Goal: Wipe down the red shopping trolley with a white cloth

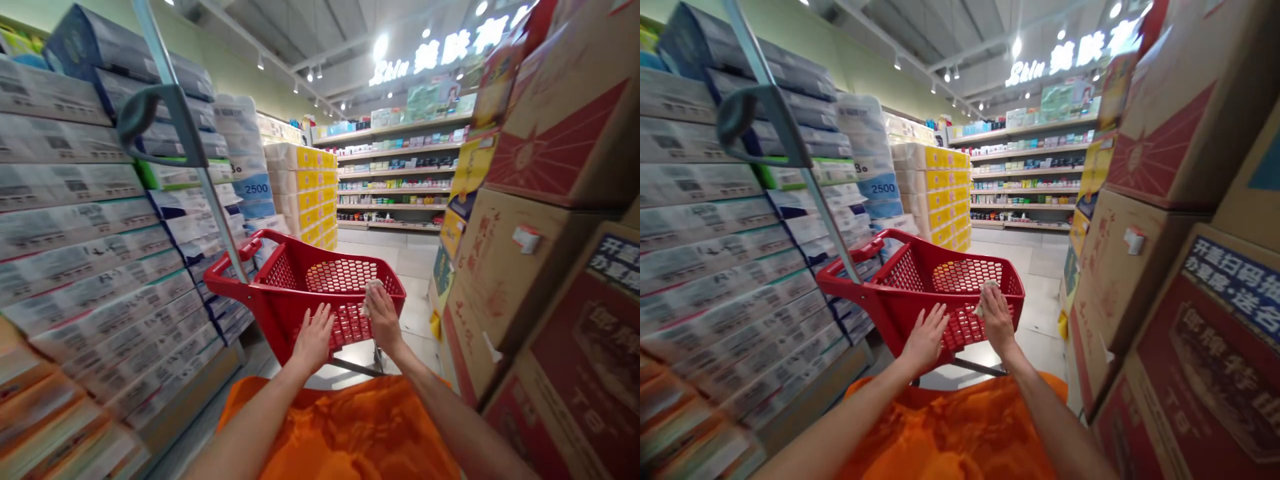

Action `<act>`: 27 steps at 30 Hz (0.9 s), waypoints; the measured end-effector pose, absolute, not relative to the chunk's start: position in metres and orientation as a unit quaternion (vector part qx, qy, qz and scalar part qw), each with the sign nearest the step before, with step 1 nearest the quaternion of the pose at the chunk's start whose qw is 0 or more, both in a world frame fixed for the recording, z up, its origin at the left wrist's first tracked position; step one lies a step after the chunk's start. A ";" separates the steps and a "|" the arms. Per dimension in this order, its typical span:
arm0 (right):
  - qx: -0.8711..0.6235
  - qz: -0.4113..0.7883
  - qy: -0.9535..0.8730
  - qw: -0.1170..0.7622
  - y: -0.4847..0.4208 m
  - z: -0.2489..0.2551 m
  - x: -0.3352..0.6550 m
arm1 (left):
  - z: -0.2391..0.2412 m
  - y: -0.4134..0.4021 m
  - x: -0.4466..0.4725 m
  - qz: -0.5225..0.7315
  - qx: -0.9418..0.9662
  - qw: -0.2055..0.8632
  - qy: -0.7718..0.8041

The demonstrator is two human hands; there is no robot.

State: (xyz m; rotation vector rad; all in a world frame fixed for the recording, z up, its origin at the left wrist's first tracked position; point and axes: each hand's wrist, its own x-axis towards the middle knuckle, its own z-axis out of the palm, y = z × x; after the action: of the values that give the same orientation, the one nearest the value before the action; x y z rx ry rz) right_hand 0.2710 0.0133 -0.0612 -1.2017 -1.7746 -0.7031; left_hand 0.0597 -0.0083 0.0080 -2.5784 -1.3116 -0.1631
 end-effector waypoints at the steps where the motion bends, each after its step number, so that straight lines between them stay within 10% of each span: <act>1: -0.487 -0.284 -0.705 0.429 0.013 -0.065 0.275 | 0.007 -0.010 0.065 -0.054 -0.887 0.121 -0.443; 19: -0.609 -0.128 -0.610 0.492 0.003 -0.131 0.304 | 0.005 -0.012 0.100 -0.031 -0.911 0.086 -0.403; 27: -0.592 -0.181 -0.574 0.537 0.015 -0.077 0.311 | 0.002 -0.007 0.085 -0.049 -0.892 0.086 -0.441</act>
State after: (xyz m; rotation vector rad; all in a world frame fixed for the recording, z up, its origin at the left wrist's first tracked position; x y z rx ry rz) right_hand 0.3114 0.0153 -0.0766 -1.4085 -1.3654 -0.4320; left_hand 0.0854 -0.0066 0.0018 -2.6592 -1.3145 -0.1457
